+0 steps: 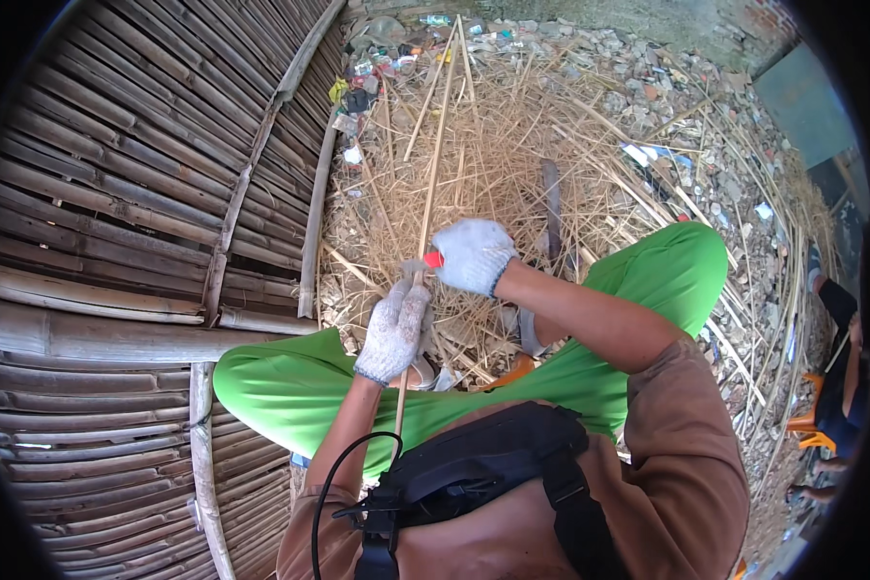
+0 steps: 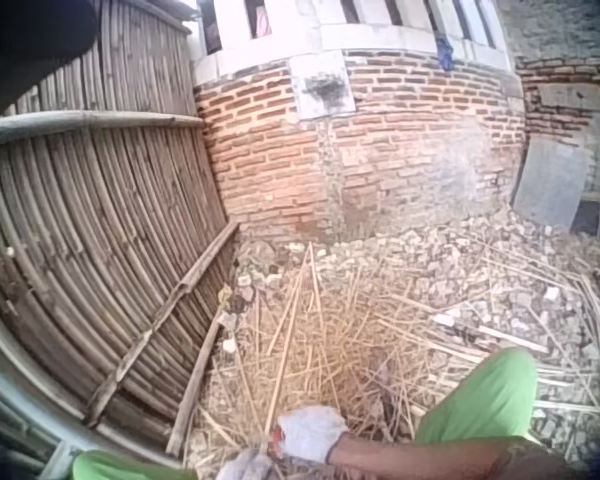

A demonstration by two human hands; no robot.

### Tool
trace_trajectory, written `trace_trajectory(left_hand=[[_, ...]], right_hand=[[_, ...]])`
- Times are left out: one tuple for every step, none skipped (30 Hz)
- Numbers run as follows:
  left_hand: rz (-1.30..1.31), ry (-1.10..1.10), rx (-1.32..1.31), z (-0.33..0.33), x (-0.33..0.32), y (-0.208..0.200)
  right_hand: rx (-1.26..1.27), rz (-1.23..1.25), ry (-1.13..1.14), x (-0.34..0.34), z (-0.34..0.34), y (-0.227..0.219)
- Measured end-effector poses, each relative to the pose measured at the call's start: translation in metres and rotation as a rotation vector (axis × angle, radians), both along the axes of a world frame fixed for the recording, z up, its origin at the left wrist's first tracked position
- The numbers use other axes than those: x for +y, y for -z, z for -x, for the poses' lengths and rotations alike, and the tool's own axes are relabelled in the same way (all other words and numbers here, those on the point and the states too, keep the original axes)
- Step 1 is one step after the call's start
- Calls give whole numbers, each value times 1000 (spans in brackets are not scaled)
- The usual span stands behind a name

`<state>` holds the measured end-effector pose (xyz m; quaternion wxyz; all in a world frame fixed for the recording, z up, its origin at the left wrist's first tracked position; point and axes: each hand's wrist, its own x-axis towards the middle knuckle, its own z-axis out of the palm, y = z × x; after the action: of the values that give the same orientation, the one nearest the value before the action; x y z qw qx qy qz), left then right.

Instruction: The person strips layers from a bamboo pole using a small knife and then uses a larger knife to continue the process.

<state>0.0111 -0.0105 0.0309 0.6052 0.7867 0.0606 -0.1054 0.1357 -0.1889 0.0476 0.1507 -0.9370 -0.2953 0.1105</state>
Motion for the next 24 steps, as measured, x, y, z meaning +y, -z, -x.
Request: trace_trajectory(left_hand=[[-92, 22, -73, -2, 5, 9], [-184, 45, -147, -2, 9, 17], [-217, 49, -165, -2, 7, 11], [-250, 54, -183, -1, 4, 4], [-284, 58, -202, 0, 1, -3], [-287, 56, -218, 1, 0, -6], [-314, 61, -224, 2, 0, -10], [-341, 65, -229, 3, 0, -14], [-370, 69, -235, 4, 3, -16], [-305, 94, -208, 7, 6, -13], [-300, 124, -207, 18, 5, -12], [-296, 166, -211, 28, -4, -23], [-288, 214, -222, 34, -11, -27], [-306, 230, -292, 39, -10, -19], [-311, 252, -271, 47, -7, -18], [-316, 270, -253, 55, -3, -17], [-321, 289, -235, 62, 2, -17], [-330, 297, -193, 71, 5, -18], [-341, 298, -153, 83, 10, -21], [-340, 328, -120, 87, 11, -21], [-353, 346, -79, 95, 16, -23], [-410, 332, -102, 99, 22, -22], [-390, 338, -77, 96, 28, -23], [-366, 341, -45, 93, 29, -28]], right_hand=[[-41, -23, 7, 0, -4, 1], [-83, -46, 14, -1, -8, 6], [-122, -70, 26, -1, -12, 8], [-154, -86, 43, -3, -16, 9], [-129, -73, 52, -5, -20, 11], [-105, -59, 56, -5, -22, 3], [-81, -45, 59, -4, -24, -3], [-85, -19, 78, -3, -25, -7], [-97, -40, 151, -5, -30, -14], [-104, -60, 224, -9, -38, -23], [-111, -80, 296, -13, -51, -30], [-74, -43, 347, -34, -73, -35], [-43, -5, 405, -61, -96, -40], [-72, 27, 425, -72, -107, -39], [-96, 60, 444, -82, -116, -36], [-126, 46, 487, -92, -131, -38], [-155, 32, 531, -104, -147, -41], [-190, 21, 567, -116, -164, -46], [-176, 34, 600, -127, -176, -56], [-177, 38, 677, -158, -190, -55], [-211, 40, 732, -185, -204, -58], [-239, 90, 723, -197, -211, -62], [-268, 140, 715, -205, -217, -63], [-277, 130, 729, -205, -218, -64]])
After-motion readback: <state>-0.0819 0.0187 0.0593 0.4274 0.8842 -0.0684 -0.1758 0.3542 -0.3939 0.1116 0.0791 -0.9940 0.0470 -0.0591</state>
